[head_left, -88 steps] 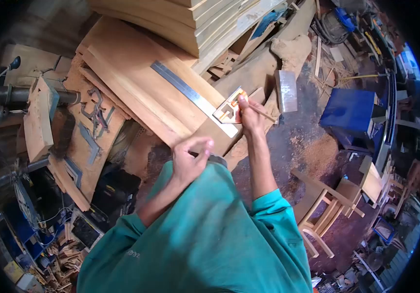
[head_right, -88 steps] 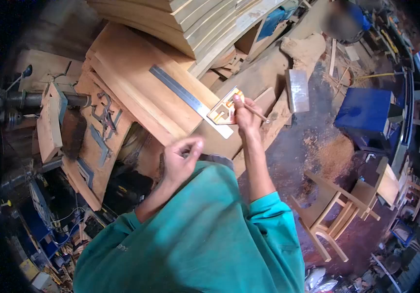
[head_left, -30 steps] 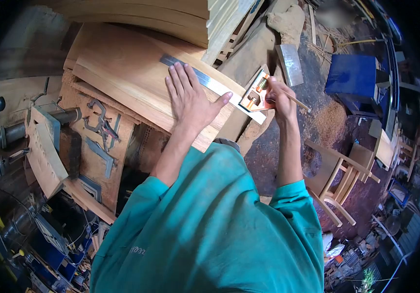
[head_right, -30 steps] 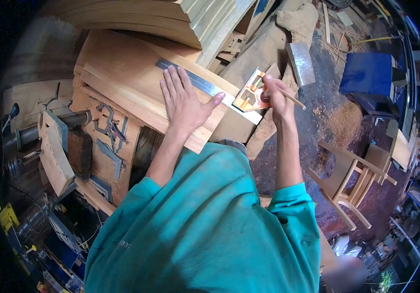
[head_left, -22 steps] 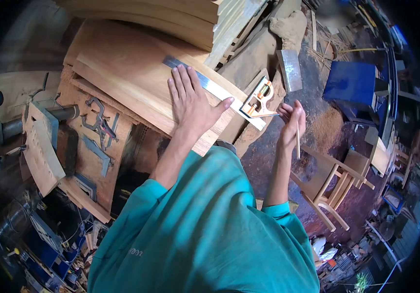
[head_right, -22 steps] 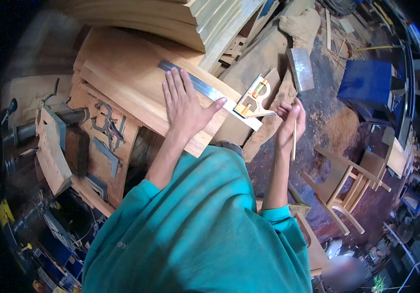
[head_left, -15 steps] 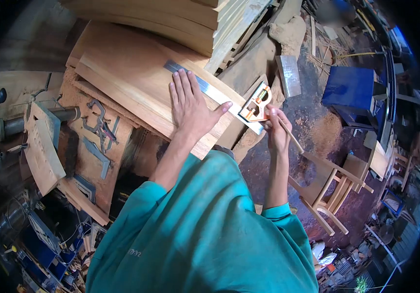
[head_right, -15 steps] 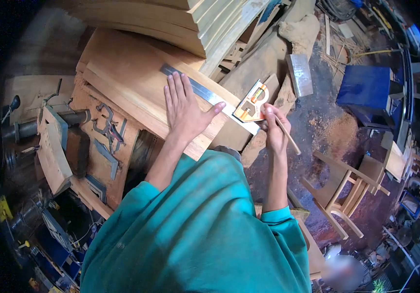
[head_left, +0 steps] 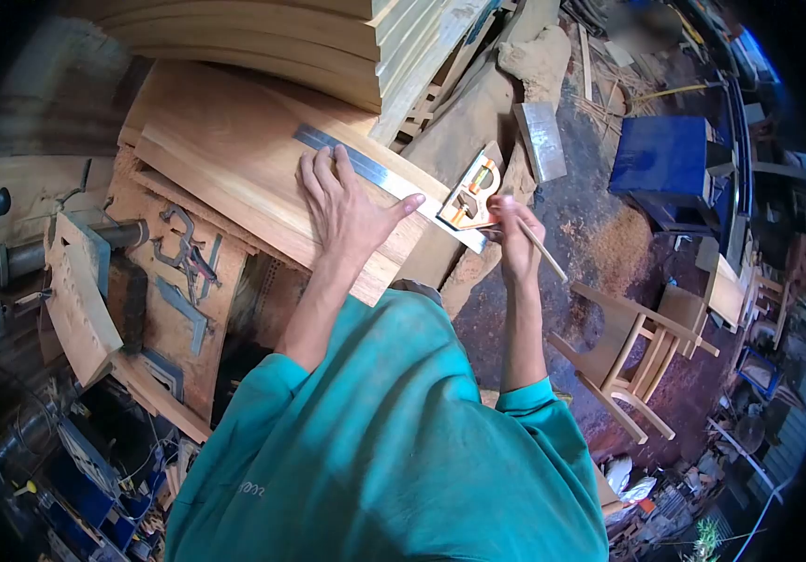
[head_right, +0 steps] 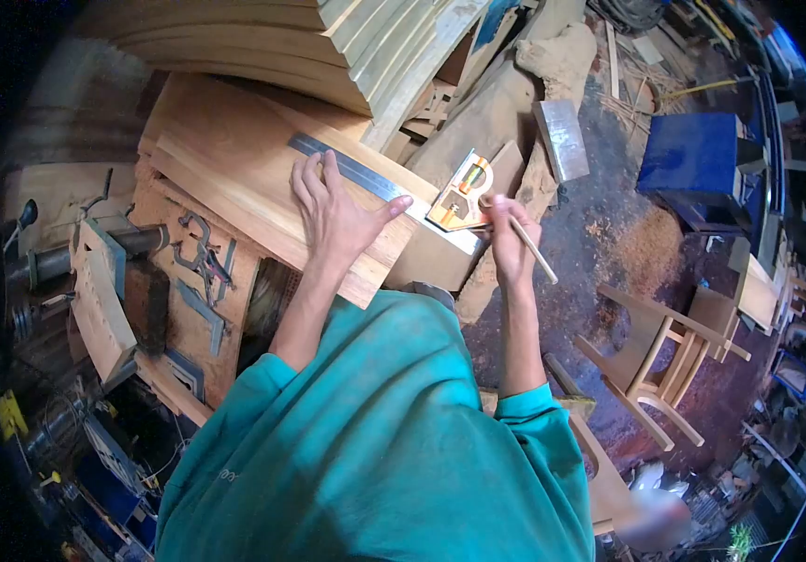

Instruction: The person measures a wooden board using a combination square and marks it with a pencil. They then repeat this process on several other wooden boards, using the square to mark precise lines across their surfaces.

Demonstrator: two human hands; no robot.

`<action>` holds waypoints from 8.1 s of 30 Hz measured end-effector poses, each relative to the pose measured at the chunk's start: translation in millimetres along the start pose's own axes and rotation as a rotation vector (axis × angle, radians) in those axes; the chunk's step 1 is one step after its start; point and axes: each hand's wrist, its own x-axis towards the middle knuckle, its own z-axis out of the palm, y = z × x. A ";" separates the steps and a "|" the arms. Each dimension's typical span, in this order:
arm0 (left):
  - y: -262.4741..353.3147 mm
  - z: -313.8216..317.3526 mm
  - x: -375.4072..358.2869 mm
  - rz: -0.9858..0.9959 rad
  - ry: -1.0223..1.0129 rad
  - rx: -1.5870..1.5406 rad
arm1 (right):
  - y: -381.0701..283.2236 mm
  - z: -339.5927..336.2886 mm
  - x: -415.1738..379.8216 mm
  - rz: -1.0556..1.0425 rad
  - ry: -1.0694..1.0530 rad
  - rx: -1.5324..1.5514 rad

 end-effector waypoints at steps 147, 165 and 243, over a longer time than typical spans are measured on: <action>-29.3 -142.4 -52.2 0.360 0.215 -0.914 | 6.0 -53.4 -203.4 -0.130 -0.016 0.603; 41.7 -161.6 -117.5 1.063 -0.903 -0.758 | -61.9 13.2 -316.8 -0.753 1.169 0.009; 42.3 -193.1 -152.8 0.157 -1.050 -1.254 | -41.5 -20.1 -390.0 -0.231 0.241 0.350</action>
